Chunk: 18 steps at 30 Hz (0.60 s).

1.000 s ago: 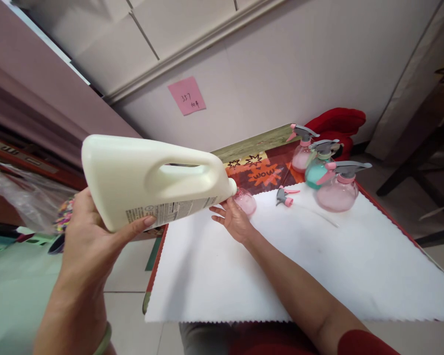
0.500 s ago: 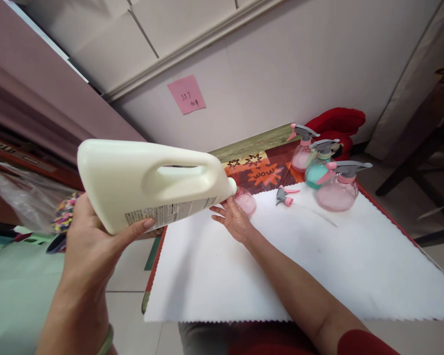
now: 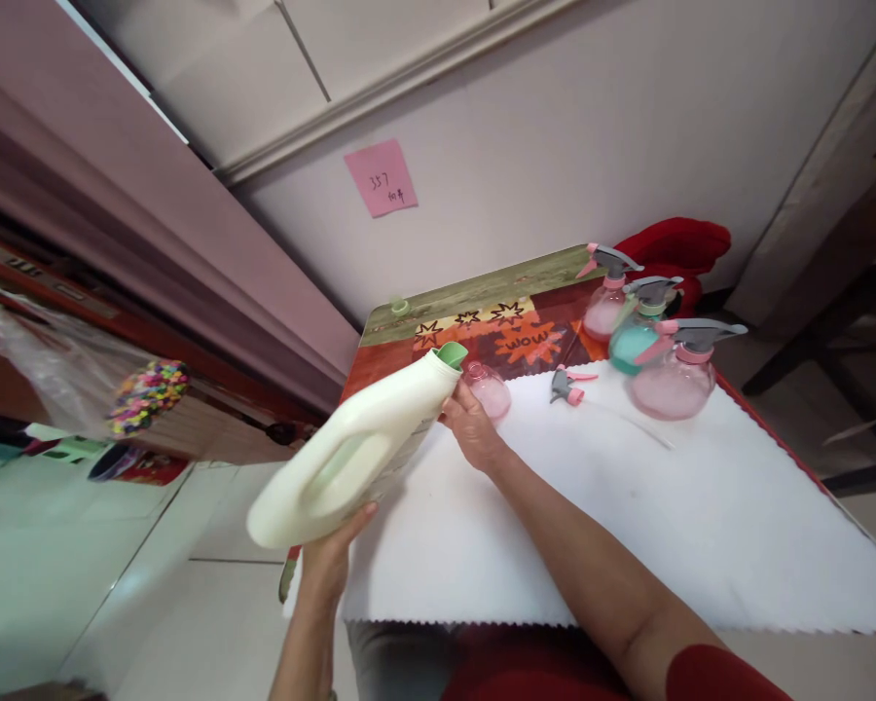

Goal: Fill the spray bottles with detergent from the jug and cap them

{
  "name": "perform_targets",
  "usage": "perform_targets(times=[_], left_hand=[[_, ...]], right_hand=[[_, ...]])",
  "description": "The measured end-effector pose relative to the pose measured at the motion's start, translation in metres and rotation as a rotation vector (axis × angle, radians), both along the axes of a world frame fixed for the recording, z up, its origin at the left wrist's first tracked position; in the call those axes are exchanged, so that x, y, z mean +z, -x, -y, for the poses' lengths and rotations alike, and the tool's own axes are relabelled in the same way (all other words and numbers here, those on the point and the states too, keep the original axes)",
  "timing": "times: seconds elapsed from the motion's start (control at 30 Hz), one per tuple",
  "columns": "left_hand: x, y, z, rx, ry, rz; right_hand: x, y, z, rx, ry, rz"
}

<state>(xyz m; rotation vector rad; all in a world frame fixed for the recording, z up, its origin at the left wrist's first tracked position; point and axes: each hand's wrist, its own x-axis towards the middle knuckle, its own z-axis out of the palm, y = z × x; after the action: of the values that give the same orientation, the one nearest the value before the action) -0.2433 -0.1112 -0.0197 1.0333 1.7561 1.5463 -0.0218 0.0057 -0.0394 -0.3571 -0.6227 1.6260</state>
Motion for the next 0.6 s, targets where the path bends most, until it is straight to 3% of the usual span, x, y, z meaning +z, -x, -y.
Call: perform_targets(times=[0.1,0.27,0.43,0.6], left_hand=[[-0.028,-0.014,0.003,-0.037,0.036,0.089],[-0.055,-0.03,0.003,-0.031,-0.013,0.203],[-0.062,-0.029,0.004,-0.019,-0.115,0.359],[-0.065,-0.026,0.006,0.023,-0.187,0.353]], right_hand=[[0.001,-0.001,0.003,0.006,-0.067,0.066],[0.004,0.007,0.018,0.009,-0.101,0.196],[0.019,0.027,0.04,-0.042,-0.176,0.289],[0.04,0.038,0.046,-0.11,-0.152,0.42]])
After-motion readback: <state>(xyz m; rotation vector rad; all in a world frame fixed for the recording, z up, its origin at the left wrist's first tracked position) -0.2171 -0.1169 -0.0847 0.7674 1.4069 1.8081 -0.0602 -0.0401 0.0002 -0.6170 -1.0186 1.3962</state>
